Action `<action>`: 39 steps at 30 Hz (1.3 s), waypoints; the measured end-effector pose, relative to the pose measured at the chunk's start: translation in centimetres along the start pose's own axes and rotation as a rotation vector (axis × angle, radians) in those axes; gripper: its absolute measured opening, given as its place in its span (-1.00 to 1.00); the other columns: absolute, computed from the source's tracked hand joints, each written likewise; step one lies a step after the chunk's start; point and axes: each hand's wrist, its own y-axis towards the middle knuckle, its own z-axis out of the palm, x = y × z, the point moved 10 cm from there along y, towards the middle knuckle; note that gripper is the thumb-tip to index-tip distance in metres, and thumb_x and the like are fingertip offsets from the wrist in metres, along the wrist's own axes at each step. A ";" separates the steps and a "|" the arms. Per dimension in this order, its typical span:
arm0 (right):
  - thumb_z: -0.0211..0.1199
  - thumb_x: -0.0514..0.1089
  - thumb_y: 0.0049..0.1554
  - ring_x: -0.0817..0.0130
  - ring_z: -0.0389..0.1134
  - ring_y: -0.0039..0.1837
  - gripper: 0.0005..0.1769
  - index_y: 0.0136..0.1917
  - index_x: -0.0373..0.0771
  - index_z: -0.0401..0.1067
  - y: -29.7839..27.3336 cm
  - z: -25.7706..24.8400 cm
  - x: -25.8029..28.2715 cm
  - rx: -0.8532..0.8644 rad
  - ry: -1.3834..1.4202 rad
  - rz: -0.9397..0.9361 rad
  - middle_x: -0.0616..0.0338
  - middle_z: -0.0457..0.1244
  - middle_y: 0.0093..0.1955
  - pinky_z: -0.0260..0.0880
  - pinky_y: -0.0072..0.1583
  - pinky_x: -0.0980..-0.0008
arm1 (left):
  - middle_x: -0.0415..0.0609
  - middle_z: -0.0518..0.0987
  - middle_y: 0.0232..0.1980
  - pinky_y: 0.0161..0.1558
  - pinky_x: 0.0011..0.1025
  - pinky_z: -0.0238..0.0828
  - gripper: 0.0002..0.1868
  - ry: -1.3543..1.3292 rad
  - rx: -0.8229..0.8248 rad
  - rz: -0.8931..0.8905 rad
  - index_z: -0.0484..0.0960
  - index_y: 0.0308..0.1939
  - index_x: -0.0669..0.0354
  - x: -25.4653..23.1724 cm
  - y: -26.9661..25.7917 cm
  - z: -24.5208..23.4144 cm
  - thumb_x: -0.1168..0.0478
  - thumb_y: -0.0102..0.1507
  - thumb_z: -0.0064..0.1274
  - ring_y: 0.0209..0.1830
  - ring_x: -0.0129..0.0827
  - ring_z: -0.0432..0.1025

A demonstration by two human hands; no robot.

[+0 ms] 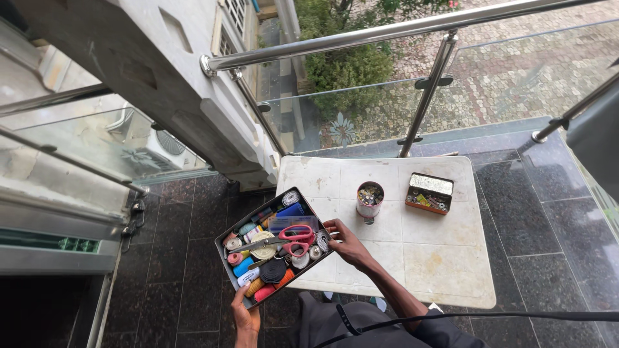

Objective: The person picks up a box containing sewing supplies, carries it across the room, and then picks up items including thread spools and a pincushion by hand and transfers them onto a large metal tray.

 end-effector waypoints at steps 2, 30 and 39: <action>0.13 -0.34 0.01 0.21 0.33 0.26 -0.38 0.37 -0.25 0.23 -0.7 -0.3 0.1 0.021 -0.015 -0.002 -0.01 0.20 0.28 0.46 0.22 0.24 | 0.06 0.55 0.14 0.21 -0.20 0.38 -0.41 -0.017 -0.013 0.011 0.46 0.28 0.34 0.8 -1.2 -0.3 0.16 0.19 0.10 0.16 -0.19 0.46; 0.30 0.12 0.15 0.27 0.29 0.23 -0.36 0.34 -0.23 0.20 -8.6 0.8 2.5 0.027 0.055 -0.111 0.01 0.27 0.18 0.27 0.26 0.24 | -0.01 0.56 0.15 0.27 -0.21 0.34 -0.50 -0.152 0.063 0.281 0.50 0.24 0.27 -0.6 -13.7 -0.9 0.30 0.19 0.06 0.18 -0.23 0.46; 0.27 0.24 0.03 0.07 0.25 0.45 -0.09 0.53 -0.05 0.06 -12.7 7.6 3.0 0.050 0.013 0.012 -0.09 0.26 0.35 0.14 0.45 0.06 | -0.02 0.57 0.17 0.27 -0.22 0.33 -0.42 -0.137 0.068 0.294 0.48 0.29 0.24 -4.0 -17.2 -5.4 0.26 0.15 0.05 0.20 -0.24 0.45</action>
